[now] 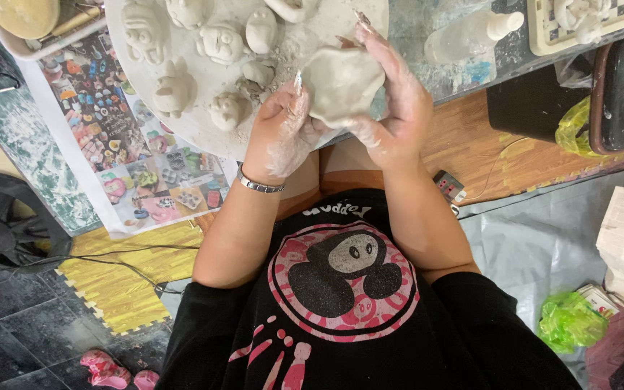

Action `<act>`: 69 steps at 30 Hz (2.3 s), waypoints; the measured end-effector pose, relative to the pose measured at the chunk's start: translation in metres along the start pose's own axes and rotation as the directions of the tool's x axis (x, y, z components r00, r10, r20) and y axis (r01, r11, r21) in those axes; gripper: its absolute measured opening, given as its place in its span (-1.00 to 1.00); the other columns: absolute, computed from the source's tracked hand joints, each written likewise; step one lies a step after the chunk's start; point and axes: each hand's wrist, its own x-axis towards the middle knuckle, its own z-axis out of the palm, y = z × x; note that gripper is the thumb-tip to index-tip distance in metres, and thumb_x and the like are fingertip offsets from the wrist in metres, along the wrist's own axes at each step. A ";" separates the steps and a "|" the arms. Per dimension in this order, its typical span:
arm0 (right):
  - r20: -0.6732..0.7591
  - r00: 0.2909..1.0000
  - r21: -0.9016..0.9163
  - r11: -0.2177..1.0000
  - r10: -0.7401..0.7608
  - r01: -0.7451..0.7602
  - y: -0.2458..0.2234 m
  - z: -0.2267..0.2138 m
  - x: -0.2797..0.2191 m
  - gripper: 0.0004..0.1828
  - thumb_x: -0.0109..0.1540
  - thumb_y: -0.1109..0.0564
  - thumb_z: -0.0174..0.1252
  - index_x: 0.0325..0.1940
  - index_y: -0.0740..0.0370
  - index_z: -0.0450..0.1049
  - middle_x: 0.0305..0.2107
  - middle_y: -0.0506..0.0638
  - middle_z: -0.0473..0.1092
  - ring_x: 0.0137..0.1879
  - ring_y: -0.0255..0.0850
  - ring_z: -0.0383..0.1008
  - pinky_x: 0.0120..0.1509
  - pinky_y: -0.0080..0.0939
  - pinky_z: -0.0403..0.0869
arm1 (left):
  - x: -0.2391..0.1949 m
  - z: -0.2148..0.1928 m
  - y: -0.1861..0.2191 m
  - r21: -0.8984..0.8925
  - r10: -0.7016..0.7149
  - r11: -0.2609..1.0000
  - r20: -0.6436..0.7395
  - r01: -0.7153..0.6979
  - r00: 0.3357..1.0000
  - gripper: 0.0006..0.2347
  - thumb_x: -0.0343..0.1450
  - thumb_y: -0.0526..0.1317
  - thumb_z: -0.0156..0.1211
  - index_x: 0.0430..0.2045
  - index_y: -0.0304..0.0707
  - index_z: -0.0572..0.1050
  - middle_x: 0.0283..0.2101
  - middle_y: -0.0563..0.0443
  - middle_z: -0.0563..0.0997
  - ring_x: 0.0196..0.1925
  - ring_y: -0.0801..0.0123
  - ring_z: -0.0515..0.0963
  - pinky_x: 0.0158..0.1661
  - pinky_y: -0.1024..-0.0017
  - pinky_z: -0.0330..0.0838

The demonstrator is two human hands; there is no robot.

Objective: The person shapes a lump of clay by hand into a small bowl-like form. They repeatedly press, smooth, and thin the walls while rotating the piece, then place it on a tray with other clay items.

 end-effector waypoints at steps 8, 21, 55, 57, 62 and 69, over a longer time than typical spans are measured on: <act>-0.102 0.978 0.092 0.981 0.181 -0.172 0.003 0.005 0.002 -0.37 0.46 -0.20 0.00 0.33 0.43 0.40 0.30 0.25 0.41 0.44 -0.02 0.43 0.56 -0.07 0.29 | 0.002 -0.003 -0.005 0.012 0.043 0.999 -0.015 -0.042 0.999 -0.79 0.64 -0.24 0.11 0.06 -0.45 0.44 0.07 -0.15 0.58 0.10 0.17 0.62 0.13 0.18 0.59; -0.089 0.978 0.333 0.931 0.187 -0.147 0.017 0.000 0.001 -0.40 0.37 -0.15 0.25 0.27 0.36 0.36 0.26 0.24 0.36 0.41 -0.01 0.37 0.54 0.03 0.25 | 0.004 0.008 -0.005 0.038 0.155 0.987 0.037 -0.157 0.987 -0.89 0.64 -0.29 0.15 -0.22 -0.39 0.48 0.14 -0.03 0.55 0.22 0.18 0.58 0.25 0.02 0.53; 0.091 0.952 0.297 0.904 0.293 -0.307 -0.007 -0.037 0.018 -0.44 0.52 -0.23 -0.09 0.23 0.29 0.50 0.18 0.16 0.49 0.26 0.00 0.55 0.45 0.06 0.51 | -0.002 0.016 0.000 0.308 -0.058 0.949 -0.041 0.068 0.997 -0.59 0.60 -0.09 0.09 0.25 -0.48 0.39 0.14 -0.06 0.58 0.19 0.32 0.56 0.22 0.29 0.48; 0.054 0.958 0.301 0.910 0.281 -0.284 -0.007 -0.036 0.017 -0.39 0.52 -0.27 -0.05 0.31 0.32 0.46 0.24 0.19 0.43 0.29 0.03 0.51 0.49 0.08 0.45 | 0.001 0.014 0.000 0.147 -0.024 0.989 -0.073 0.035 0.997 -0.56 0.61 -0.04 0.05 0.25 -0.49 0.39 0.21 -0.18 0.56 0.28 0.15 0.55 0.31 0.11 0.47; 0.160 0.973 0.383 0.898 0.164 -0.214 -0.018 -0.017 0.016 -0.18 0.43 -0.35 0.06 0.48 0.34 0.12 0.39 0.10 0.16 0.53 -0.02 0.20 0.64 0.04 0.23 | 0.003 0.015 -0.001 0.052 0.089 0.995 0.024 -0.090 0.996 -0.59 0.63 -0.09 0.07 0.29 -0.46 0.36 0.33 -0.17 0.47 0.36 0.14 0.49 0.38 0.07 0.38; -0.025 0.969 0.265 0.936 0.247 -0.232 -0.013 0.011 0.010 -0.23 0.49 -0.35 -0.13 0.41 0.42 0.31 0.35 0.17 0.32 0.36 -0.05 0.39 0.52 -0.04 0.35 | 0.001 0.021 0.004 0.179 0.069 0.981 0.030 -0.073 0.997 -0.59 0.63 -0.13 0.07 0.31 -0.46 0.34 0.29 -0.10 0.50 0.32 0.28 0.51 0.35 0.27 0.41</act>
